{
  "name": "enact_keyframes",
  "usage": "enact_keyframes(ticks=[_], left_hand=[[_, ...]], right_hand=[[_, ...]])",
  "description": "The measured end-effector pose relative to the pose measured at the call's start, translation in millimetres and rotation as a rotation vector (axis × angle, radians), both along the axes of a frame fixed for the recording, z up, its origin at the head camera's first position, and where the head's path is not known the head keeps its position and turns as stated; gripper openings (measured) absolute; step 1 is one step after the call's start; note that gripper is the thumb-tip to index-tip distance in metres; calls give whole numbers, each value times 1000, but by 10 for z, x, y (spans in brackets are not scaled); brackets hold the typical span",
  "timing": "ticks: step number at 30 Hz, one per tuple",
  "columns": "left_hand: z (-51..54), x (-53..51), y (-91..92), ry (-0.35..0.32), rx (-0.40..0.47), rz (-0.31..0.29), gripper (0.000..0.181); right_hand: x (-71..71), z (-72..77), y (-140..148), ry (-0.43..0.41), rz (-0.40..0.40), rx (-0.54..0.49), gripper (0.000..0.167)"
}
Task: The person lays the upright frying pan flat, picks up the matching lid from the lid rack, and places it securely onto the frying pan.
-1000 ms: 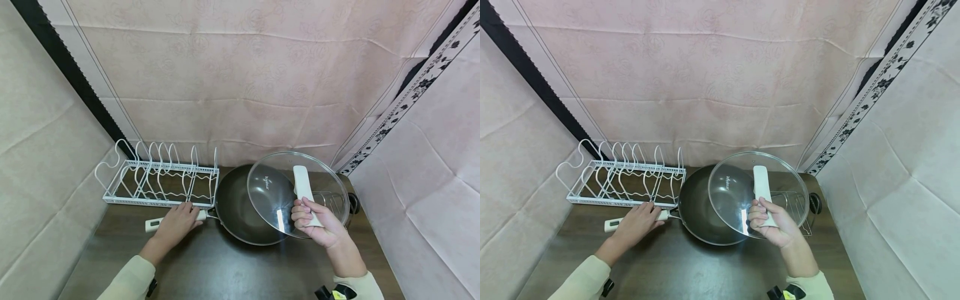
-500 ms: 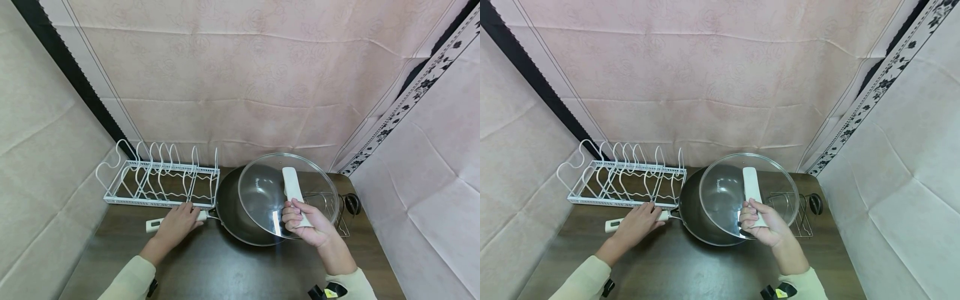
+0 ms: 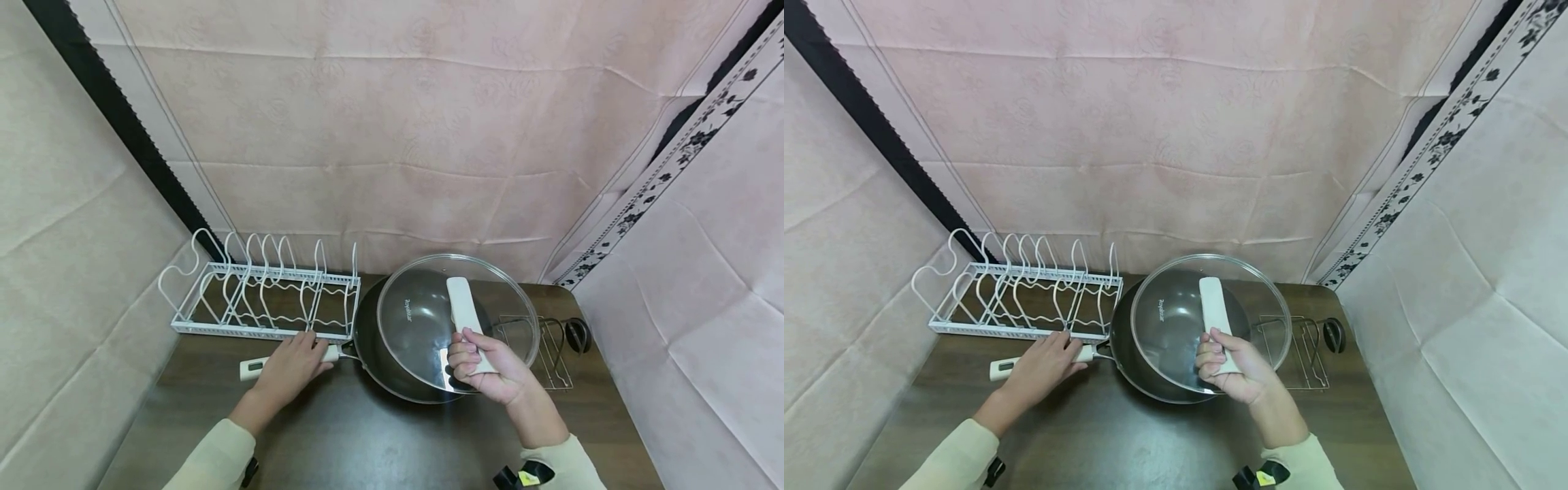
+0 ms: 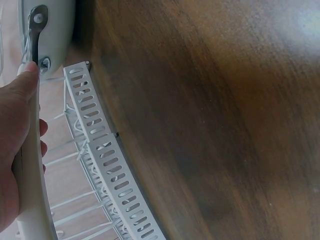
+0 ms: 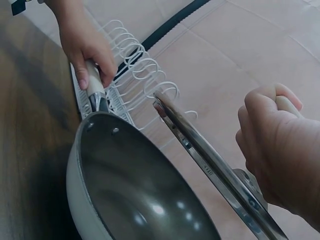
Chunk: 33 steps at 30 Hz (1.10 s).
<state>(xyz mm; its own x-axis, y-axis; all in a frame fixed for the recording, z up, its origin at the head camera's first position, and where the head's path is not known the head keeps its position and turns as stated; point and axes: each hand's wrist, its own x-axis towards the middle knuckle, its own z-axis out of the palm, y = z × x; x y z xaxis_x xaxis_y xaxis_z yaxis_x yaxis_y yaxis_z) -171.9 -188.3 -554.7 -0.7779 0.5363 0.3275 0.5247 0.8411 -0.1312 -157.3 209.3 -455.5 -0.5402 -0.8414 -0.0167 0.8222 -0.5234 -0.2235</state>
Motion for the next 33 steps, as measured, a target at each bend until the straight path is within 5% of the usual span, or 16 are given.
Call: enact_keyframes(ticks=[33], left_hand=[[-41,-26,-21,48,9,-30,42]], right_hand=[[-117,-412,-313,2,7,-18,44]])
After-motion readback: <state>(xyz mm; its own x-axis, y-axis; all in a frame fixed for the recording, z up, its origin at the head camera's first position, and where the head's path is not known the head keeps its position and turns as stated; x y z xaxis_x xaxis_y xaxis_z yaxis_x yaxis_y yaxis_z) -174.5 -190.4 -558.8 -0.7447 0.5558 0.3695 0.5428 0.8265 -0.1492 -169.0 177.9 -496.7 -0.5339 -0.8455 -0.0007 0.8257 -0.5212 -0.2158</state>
